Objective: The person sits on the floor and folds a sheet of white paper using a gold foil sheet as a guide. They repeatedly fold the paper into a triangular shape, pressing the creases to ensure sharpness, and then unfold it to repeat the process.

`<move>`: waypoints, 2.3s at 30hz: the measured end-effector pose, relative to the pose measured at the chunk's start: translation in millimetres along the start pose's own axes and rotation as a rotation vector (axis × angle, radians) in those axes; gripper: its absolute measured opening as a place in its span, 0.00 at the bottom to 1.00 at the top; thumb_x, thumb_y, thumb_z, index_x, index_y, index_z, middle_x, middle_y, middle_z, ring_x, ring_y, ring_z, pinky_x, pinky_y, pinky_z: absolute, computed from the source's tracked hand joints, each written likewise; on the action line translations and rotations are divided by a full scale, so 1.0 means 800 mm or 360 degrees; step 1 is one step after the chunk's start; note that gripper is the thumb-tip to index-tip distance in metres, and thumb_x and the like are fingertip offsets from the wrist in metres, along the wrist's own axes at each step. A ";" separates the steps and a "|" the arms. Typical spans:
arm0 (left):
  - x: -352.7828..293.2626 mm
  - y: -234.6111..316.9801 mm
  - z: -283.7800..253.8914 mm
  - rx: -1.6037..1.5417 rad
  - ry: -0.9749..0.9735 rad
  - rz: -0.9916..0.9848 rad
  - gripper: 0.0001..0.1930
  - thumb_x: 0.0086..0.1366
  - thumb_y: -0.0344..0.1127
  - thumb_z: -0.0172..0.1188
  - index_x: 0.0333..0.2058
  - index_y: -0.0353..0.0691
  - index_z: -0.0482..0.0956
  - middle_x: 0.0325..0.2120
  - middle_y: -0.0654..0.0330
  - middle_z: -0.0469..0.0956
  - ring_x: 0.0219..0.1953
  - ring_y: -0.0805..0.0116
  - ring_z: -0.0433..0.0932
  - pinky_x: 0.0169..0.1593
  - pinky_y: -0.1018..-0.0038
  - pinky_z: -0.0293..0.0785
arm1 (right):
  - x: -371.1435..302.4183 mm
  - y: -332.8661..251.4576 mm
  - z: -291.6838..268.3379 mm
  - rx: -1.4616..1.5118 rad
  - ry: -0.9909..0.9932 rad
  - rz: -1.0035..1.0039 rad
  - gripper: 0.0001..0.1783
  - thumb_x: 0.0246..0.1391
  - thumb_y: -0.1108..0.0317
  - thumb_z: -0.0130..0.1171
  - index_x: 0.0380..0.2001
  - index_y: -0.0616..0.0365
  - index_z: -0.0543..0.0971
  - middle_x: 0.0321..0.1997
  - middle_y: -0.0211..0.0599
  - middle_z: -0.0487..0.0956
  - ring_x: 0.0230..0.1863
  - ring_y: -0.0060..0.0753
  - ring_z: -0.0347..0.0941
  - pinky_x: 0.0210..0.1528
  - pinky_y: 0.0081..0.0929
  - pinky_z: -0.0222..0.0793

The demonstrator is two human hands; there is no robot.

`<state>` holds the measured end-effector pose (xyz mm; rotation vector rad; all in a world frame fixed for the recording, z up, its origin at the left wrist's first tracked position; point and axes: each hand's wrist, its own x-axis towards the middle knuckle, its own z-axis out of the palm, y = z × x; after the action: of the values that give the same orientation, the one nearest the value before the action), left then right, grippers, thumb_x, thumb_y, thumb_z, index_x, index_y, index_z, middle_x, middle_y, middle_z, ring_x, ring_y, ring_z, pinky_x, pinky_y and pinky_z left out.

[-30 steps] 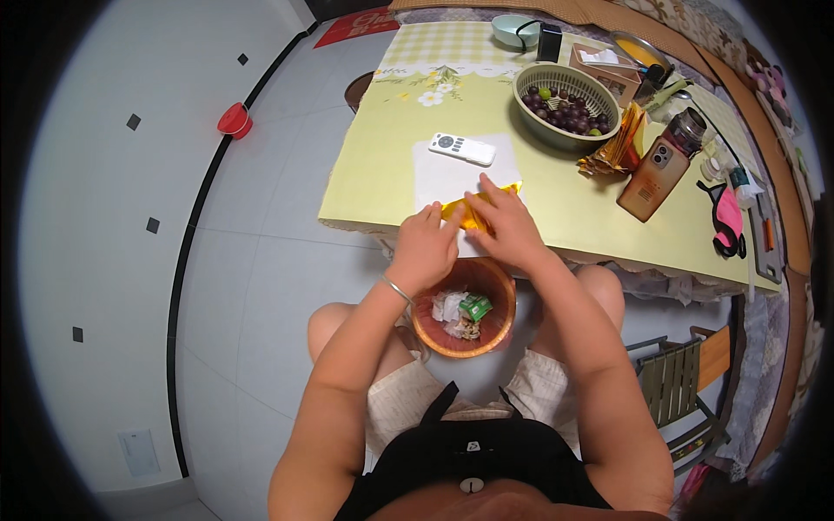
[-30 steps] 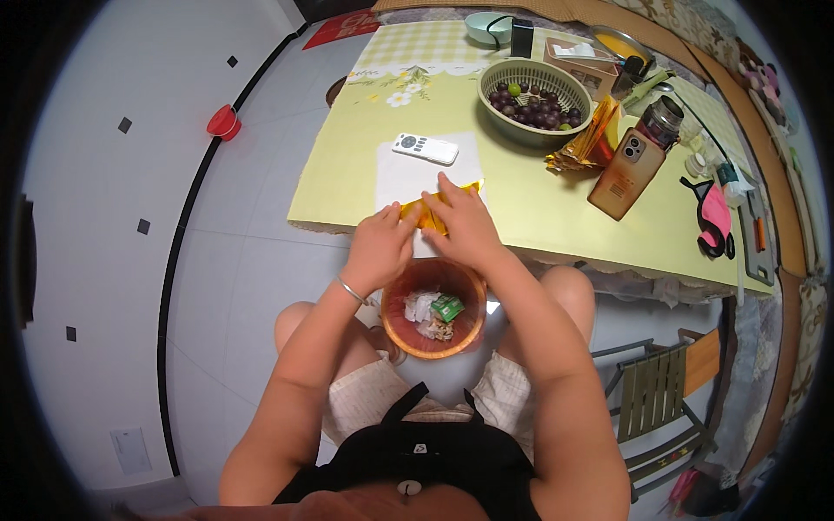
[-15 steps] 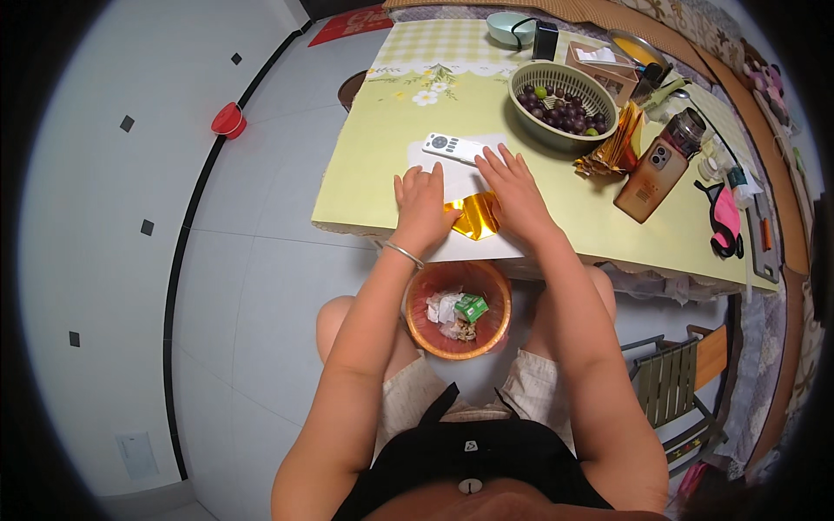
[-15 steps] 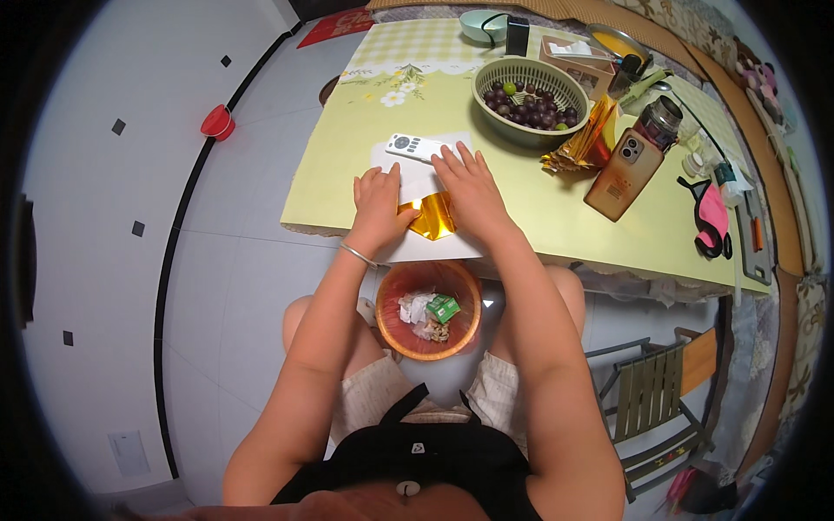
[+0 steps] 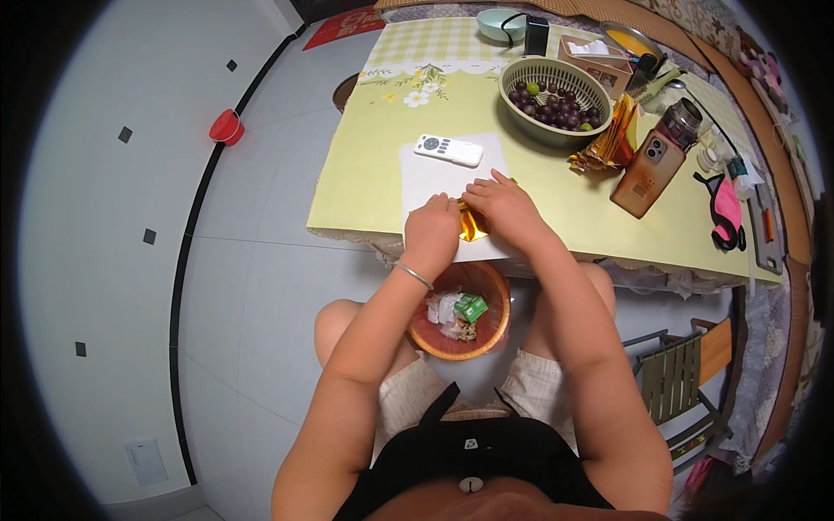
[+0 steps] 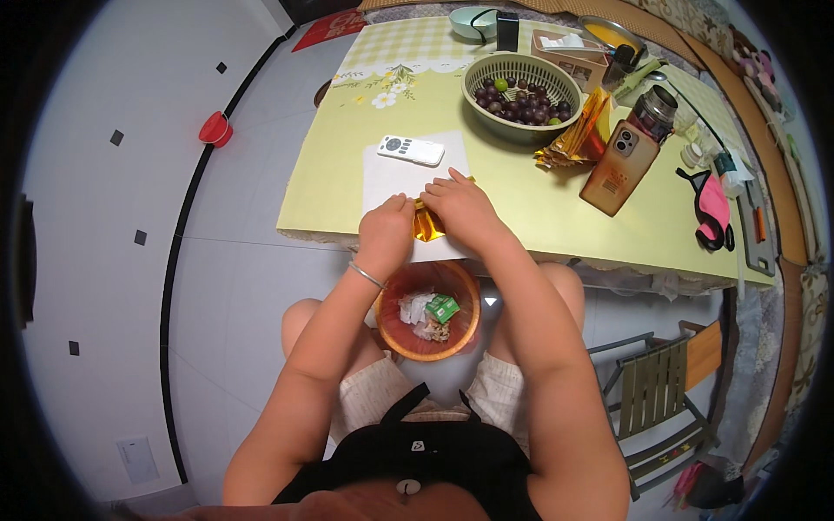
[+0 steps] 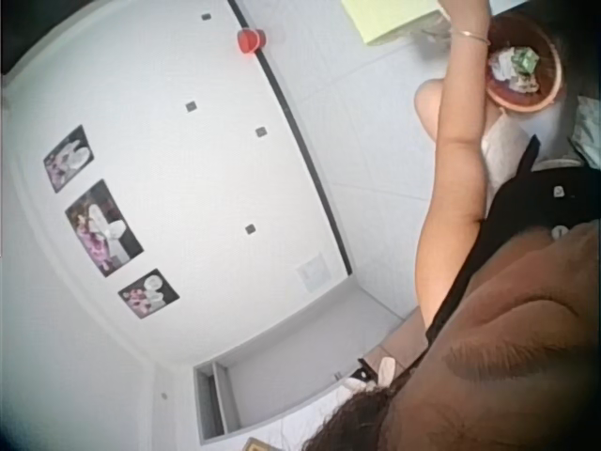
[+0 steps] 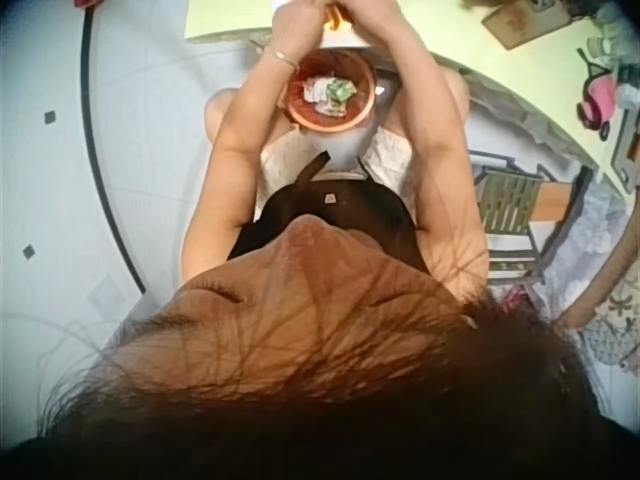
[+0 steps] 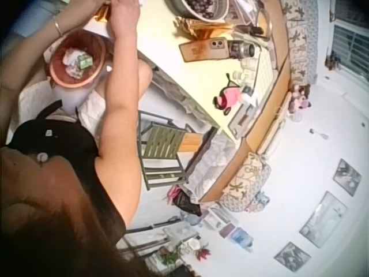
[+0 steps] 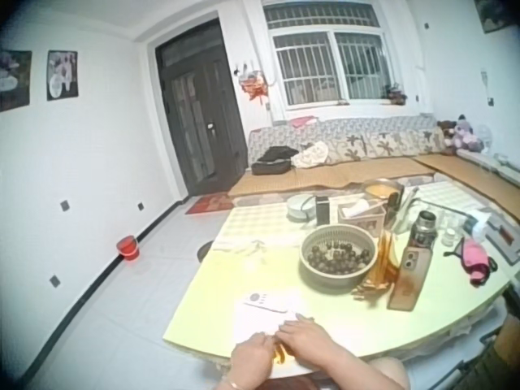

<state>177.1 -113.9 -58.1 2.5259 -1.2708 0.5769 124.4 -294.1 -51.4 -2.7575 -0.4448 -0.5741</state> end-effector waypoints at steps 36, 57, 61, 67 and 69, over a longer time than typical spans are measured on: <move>-0.041 -0.019 -0.002 -0.0346 -0.0187 0.0101 0.38 0.62 0.55 0.58 0.66 0.42 0.63 0.68 0.53 0.60 0.70 0.53 0.57 0.70 0.53 0.50 | -0.039 0.000 -0.015 -0.0046 -0.0379 0.0226 0.46 0.53 0.41 0.58 0.70 0.51 0.60 0.76 0.41 0.54 0.77 0.47 0.44 0.76 0.51 0.37; -0.141 0.010 -0.072 -0.1689 0.0190 -0.1142 0.05 0.63 0.28 0.63 0.36 0.33 0.81 0.29 0.61 0.83 0.30 0.76 0.79 0.36 0.81 0.73 | -0.045 -0.047 -0.021 0.1657 -0.0090 0.0634 0.05 0.54 0.70 0.64 0.33 0.59 0.83 0.28 0.28 0.80 0.28 0.24 0.78 0.29 0.24 0.71; -0.188 0.029 -0.107 -0.2472 0.0150 -0.1364 0.11 0.65 0.25 0.58 0.44 0.28 0.75 0.31 0.55 0.83 0.30 0.70 0.82 0.34 0.77 0.79 | -0.038 -0.087 -0.037 0.2115 -0.0193 0.0722 0.11 0.56 0.72 0.64 0.44 0.58 0.81 0.24 0.23 0.76 0.21 0.15 0.75 0.22 0.14 0.65; -0.244 0.037 -0.130 -0.2745 0.0130 -0.1409 0.24 0.63 0.23 0.58 0.57 0.26 0.66 0.36 0.52 0.82 0.34 0.67 0.82 0.42 0.75 0.80 | -0.040 -0.127 -0.016 0.2344 -0.0300 0.0822 0.25 0.57 0.72 0.63 0.58 0.58 0.73 0.22 0.22 0.72 0.21 0.15 0.74 0.22 0.11 0.64; -0.260 0.039 -0.126 -0.2842 0.0031 -0.1377 0.24 0.61 0.22 0.59 0.56 0.27 0.67 0.37 0.53 0.82 0.38 0.68 0.82 0.47 0.75 0.78 | -0.046 -0.139 0.001 0.2481 -0.0242 0.0853 0.26 0.57 0.73 0.62 0.59 0.62 0.71 0.27 0.26 0.77 0.22 0.17 0.75 0.22 0.11 0.66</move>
<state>16.1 55.2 -61.9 1.1510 -0.1507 -0.5576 53.1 -201.7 -44.1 -1.2823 -0.0520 0.1531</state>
